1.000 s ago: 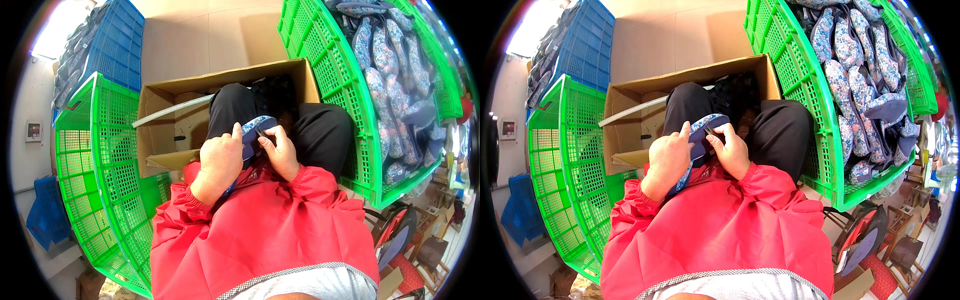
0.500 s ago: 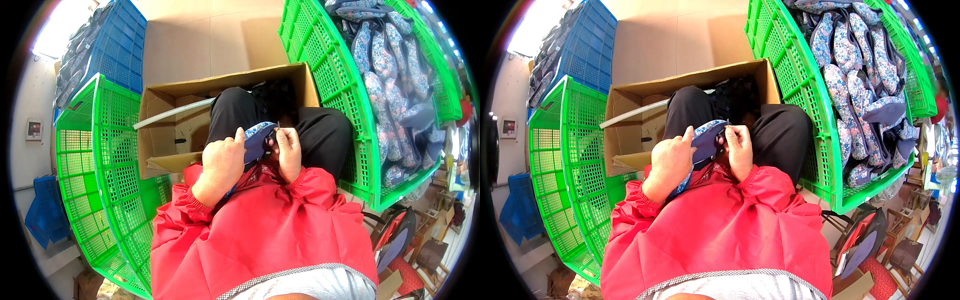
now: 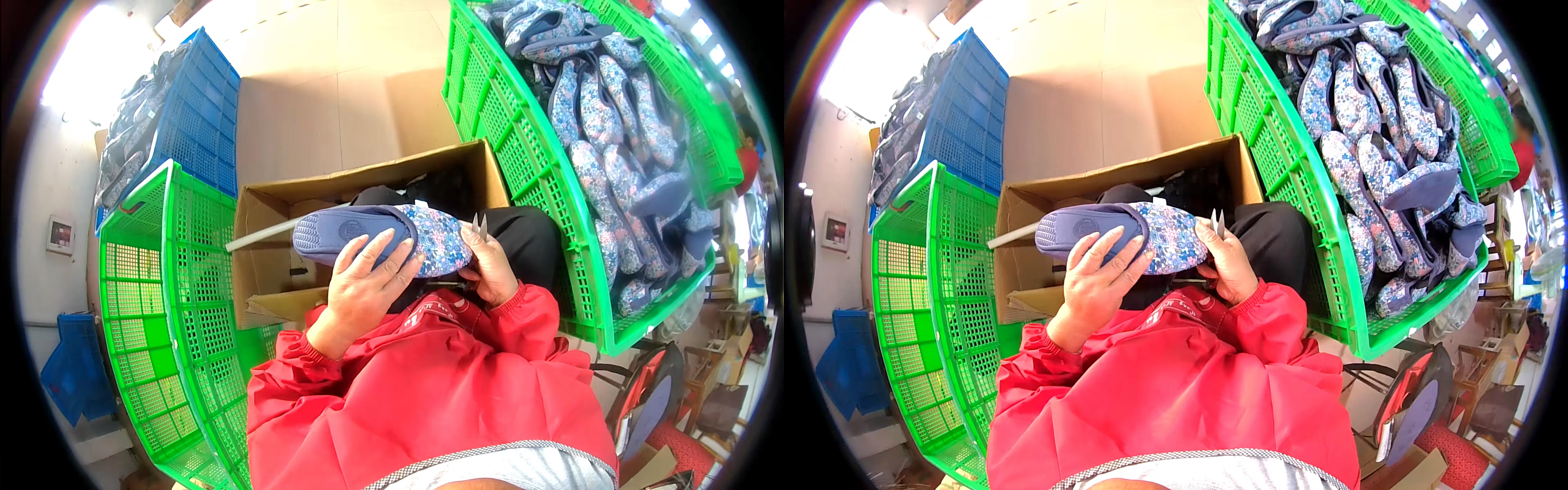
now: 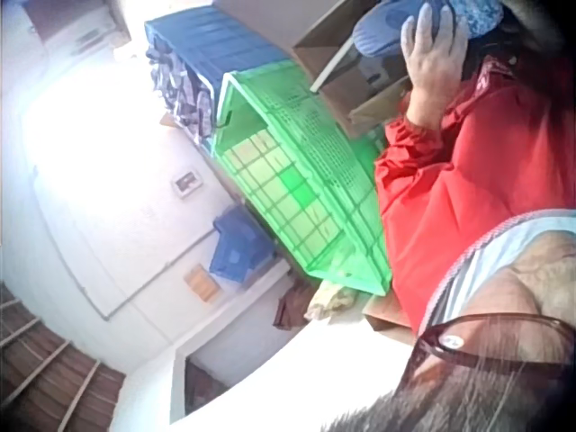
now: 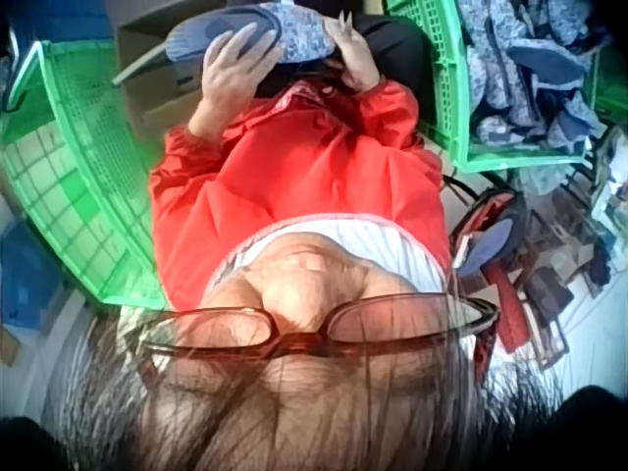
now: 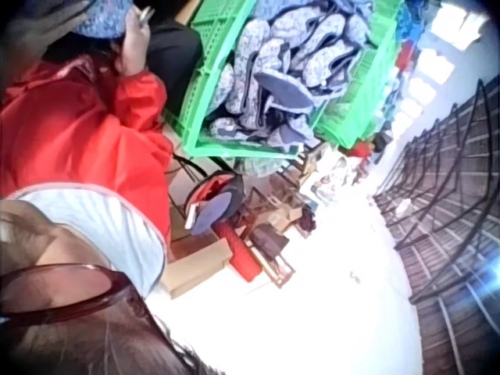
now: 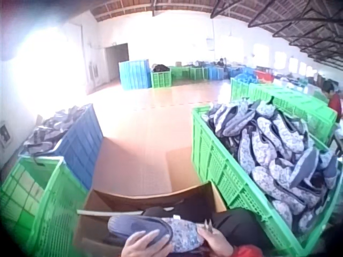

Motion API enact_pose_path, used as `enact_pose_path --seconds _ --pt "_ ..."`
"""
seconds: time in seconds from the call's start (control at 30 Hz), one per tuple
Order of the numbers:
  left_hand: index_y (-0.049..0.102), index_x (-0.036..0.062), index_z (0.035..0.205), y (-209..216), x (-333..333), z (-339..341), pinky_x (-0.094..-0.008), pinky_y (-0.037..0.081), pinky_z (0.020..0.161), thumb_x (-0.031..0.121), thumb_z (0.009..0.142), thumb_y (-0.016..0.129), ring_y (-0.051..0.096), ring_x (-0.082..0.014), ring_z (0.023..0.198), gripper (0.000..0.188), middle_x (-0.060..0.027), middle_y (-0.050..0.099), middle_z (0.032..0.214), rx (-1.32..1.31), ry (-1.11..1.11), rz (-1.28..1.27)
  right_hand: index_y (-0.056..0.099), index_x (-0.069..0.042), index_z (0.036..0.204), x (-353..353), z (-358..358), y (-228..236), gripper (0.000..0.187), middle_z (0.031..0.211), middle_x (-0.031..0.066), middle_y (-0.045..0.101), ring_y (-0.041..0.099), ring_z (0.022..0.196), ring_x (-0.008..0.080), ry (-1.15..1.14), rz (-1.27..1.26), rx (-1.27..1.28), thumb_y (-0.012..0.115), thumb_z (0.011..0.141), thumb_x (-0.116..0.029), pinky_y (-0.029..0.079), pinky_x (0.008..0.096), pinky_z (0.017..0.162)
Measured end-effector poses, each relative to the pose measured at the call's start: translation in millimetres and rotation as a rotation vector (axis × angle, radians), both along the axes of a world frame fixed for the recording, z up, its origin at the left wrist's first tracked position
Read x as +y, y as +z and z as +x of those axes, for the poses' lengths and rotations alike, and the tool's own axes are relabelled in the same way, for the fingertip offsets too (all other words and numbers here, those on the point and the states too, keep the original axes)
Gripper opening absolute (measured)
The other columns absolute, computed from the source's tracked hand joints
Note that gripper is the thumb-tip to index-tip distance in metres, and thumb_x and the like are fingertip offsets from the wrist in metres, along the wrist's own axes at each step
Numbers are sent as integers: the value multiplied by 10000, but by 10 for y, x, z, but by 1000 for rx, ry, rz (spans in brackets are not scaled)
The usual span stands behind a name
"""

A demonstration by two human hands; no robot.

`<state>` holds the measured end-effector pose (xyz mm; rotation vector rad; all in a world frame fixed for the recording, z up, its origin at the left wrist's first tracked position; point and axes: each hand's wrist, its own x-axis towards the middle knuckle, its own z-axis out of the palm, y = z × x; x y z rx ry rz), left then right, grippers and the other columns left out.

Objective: The person sits on the floor and uses small scissors to trim loose threads and fabric edges from the upper part of patterned slippers. They handle the slippers one by one, turning them over to access different sides, and place the finished items into a green plastic crate.

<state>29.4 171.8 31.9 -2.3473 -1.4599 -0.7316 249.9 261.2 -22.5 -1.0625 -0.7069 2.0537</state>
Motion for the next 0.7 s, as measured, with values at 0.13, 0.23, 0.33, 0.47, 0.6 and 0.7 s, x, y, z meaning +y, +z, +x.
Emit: enact_pose_path --seconds 0.13,0.23,0.33,0.47,0.6,0.7 --pt "739 112 1120 -28 132 72 -436 431 1031 91 785 649 596 -259 1185 348 -59 686 1224 -166 -78 -35 612 -51 1255 35 28 211 344 853 -54 616 521 602 6 -178 153 -49 625 1000 -283 320 161 428" --pt "633 15 1254 -12 280 261 -454 449 1012 19 731 714 602 -324 1135 529 -133 650 1241 -459 -126 -129 586 -29 1290 87 146 295 372 814 -61 580 476 570 12 -370 316 -72 664 973 -207 324 170 453" --pt "506 -23 1381 -155 478 461 -375 475 1012 43 825 748 607 -273 1141 610 -156 632 1217 -824 -108 -329 583 -14 1265 105 359 375 370 794 -74 546 394 548 8 -385 515 -155 694 957 -186 264 187 462" --pt "525 -33 1345 -335 764 738 -310 472 1001 103 971 673 580 -139 1120 424 -67 618 1201 -1672 -274 -929 591 8 1238 96 616 401 323 1082 39 653 605 939 94 -362 725 -229 695 952 -99 495 253 860" --pt "584 4 1242 -535 816 848 -298 461 1002 212 1012 636 590 -137 1102 314 -50 651 1167 -1982 -362 -1134 609 18 1192 15 705 431 286 1106 41 655 606 986 109 -245 855 -447 706 937 -72 485 270 926" --pt "600 24 1196 -627 732 878 -313 468 997 246 1022 623 610 -142 1074 283 -32 668 1134 -2057 -260 -1168 618 4 1141 -60 591 410 270 1078 36 652 593 972 94 -139 816 -385 735 911 -73 487 256 901"
